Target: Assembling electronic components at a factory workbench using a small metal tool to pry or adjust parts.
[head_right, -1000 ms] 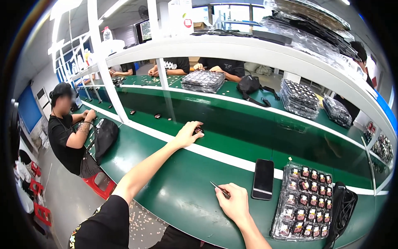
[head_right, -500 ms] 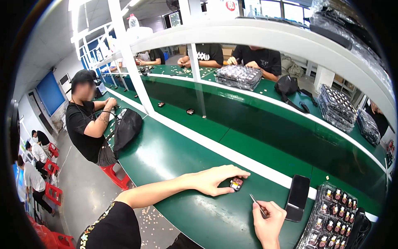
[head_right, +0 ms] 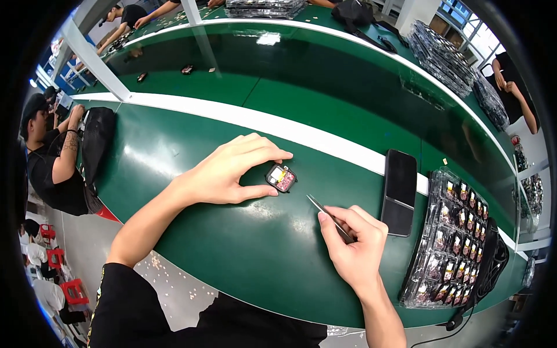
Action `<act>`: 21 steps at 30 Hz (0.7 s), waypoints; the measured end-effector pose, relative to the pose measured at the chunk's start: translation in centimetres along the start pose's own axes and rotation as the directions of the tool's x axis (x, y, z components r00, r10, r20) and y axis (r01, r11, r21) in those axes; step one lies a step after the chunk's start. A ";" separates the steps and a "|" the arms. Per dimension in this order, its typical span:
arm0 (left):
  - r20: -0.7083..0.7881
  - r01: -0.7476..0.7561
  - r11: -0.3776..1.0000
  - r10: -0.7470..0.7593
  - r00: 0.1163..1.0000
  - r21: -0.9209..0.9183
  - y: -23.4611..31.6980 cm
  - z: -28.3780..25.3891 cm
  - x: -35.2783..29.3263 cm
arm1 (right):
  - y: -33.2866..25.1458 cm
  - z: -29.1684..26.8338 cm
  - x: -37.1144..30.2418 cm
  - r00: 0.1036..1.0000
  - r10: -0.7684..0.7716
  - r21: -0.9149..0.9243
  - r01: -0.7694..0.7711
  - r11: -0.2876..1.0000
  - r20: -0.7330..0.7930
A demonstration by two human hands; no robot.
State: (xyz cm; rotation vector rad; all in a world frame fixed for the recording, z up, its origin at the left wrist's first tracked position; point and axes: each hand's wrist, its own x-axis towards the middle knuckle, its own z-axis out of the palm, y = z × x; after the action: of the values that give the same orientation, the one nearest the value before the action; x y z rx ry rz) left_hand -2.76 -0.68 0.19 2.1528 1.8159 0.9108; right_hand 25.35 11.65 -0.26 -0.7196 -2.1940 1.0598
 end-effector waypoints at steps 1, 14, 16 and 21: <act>-0.015 0.003 1.000 -0.003 1.000 -0.014 0.0 0.2 0.1 | -0.1 -0.1 -0.1 1.000 0.009 -0.003 -0.009 1.000 0.005; 0.125 0.002 0.971 0.028 0.992 -0.238 2.1 1.9 -0.2 | 0.3 0.1 -0.8 0.995 0.039 0.186 -0.054 0.981 0.088; 0.143 0.025 0.967 0.011 0.990 -0.252 1.9 1.8 0.0 | 0.2 0.5 -0.7 0.998 -0.006 0.136 -0.003 0.991 0.060; 0.126 0.029 0.962 0.006 0.992 -0.273 1.8 2.0 0.0 | 0.5 1.0 -0.6 0.998 -0.028 0.101 0.022 0.995 0.064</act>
State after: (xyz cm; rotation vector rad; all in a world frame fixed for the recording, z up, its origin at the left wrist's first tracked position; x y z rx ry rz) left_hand -0.16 -0.59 -0.52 1.9779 1.5405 0.9397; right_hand 25.13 10.97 -1.34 -0.6190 -2.1813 1.1872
